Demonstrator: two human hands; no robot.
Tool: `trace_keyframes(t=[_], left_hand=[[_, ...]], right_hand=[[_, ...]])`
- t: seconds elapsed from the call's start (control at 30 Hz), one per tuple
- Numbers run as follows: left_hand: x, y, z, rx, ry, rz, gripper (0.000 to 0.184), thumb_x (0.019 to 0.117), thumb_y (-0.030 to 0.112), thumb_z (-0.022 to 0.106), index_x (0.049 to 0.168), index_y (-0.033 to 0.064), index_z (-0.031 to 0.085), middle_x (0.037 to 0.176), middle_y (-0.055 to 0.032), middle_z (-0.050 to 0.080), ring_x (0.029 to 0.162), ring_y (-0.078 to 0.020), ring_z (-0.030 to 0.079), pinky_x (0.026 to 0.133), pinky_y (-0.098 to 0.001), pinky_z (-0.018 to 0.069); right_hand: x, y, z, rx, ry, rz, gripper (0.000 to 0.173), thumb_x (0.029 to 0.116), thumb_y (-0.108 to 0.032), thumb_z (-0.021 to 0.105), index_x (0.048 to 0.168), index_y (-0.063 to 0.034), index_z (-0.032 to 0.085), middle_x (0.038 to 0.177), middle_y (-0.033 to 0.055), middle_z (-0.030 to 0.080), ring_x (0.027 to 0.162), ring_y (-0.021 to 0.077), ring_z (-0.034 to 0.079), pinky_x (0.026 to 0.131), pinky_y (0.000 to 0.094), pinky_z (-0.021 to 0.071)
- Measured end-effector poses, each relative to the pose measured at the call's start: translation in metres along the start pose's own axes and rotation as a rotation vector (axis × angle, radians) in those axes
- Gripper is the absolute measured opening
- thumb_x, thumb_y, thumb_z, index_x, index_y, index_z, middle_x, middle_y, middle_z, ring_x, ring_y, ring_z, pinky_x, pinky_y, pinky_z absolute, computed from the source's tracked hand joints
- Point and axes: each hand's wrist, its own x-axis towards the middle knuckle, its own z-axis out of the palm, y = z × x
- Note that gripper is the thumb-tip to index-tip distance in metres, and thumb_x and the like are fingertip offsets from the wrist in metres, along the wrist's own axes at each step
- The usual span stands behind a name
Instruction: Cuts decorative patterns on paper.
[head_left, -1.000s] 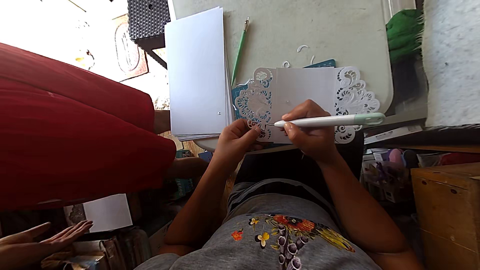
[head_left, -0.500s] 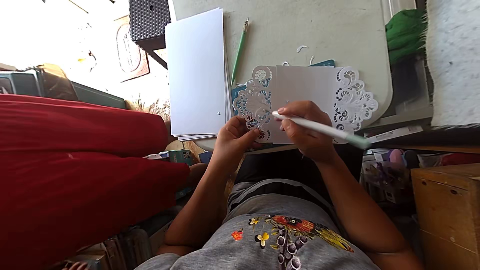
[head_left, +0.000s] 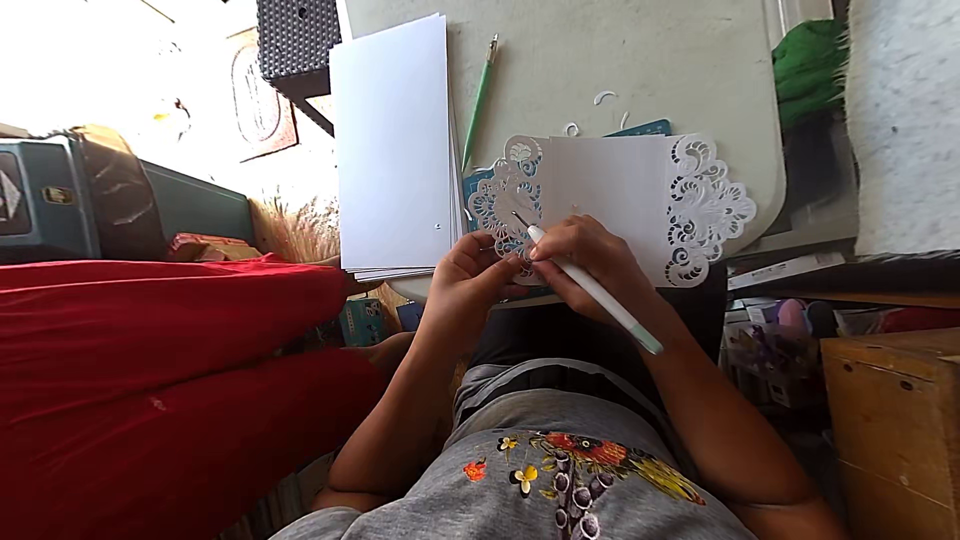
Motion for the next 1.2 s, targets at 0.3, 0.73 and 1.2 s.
trace_keyframes(t=[0.3,0.73,1.2], left_hand=[[0.001,-0.001,0.002,-0.006,0.043,0.019,0.023,0.096,-0.007,0.058,0.112,0.0099,0.054,0.092,0.0014,0.072,0.082,-0.0086,0.073,0.077,-0.0283,0.0631],[-0.002,-0.002,0.0,0.058,-0.021,0.076,0.025,0.0953,-0.005,0.062,0.114,0.0103,0.058,0.096,0.0023,0.072,0.084,-0.0083,0.072,0.078,-0.0286,0.0629],[0.0,-0.003,-0.011,0.236,-0.098,-0.027,0.024,0.0982,-0.004,0.058,0.12,0.0063,0.056,0.097,-0.0014,0.071,0.078,-0.0085,0.072,0.07,-0.0241,0.0626]], right_hand=[[-0.001,-0.001,0.002,0.036,0.014,0.035,0.016,0.0906,0.0,0.064,0.107,0.0012,0.066,0.097,0.0145,0.07,0.092,0.0196,0.065,0.084,0.0335,0.0493],[-0.002,0.003,0.001,0.141,0.041,0.015,0.015,0.0917,0.002,0.063,0.107,0.0029,0.063,0.097,0.0143,0.068,0.091,0.0132,0.064,0.084,0.0243,0.0507],[-0.005,0.006,-0.009,0.545,0.059,0.152,0.034,0.1071,-0.022,0.052,0.09,-0.0028,0.074,0.079,-0.0063,0.069,0.071,-0.0067,0.057,0.063,0.0119,0.0455]])
